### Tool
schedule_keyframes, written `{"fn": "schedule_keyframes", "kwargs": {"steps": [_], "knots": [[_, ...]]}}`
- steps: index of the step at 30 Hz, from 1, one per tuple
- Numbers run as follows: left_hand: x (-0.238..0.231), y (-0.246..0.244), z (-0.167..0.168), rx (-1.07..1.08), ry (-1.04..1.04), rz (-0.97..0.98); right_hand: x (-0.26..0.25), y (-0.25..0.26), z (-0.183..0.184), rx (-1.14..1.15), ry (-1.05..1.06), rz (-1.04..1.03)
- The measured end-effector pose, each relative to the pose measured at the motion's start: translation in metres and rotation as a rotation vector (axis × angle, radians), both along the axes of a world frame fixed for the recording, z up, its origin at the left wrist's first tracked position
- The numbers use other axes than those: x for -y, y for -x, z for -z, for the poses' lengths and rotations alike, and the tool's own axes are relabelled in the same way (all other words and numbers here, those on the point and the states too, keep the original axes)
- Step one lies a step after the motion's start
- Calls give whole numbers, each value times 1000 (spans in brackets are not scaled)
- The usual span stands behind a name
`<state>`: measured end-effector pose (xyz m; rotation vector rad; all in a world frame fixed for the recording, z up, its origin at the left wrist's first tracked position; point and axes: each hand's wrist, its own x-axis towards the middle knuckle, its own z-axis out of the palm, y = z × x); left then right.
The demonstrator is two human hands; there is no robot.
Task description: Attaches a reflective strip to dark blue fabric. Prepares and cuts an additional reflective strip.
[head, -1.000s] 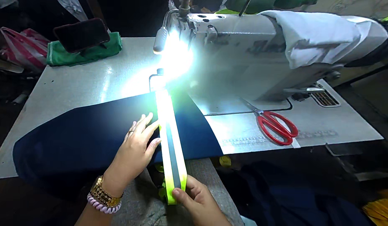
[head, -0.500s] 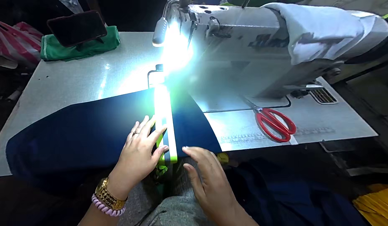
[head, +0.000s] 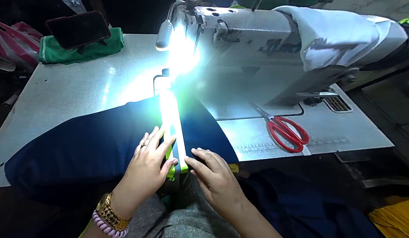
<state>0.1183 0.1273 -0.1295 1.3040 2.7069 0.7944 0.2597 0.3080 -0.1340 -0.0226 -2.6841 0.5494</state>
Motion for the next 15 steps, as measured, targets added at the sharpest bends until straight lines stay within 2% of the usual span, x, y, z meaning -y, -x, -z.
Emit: {"fn": "schedule_keyframes", "kwargs": {"steps": [8,15], "knots": [[18,21,4,-17,-22,79,17,5,0,-44,-87,-21],[5,-23,11,-139,-209,19,8,-1,-3,-3,-74,-62]]}}
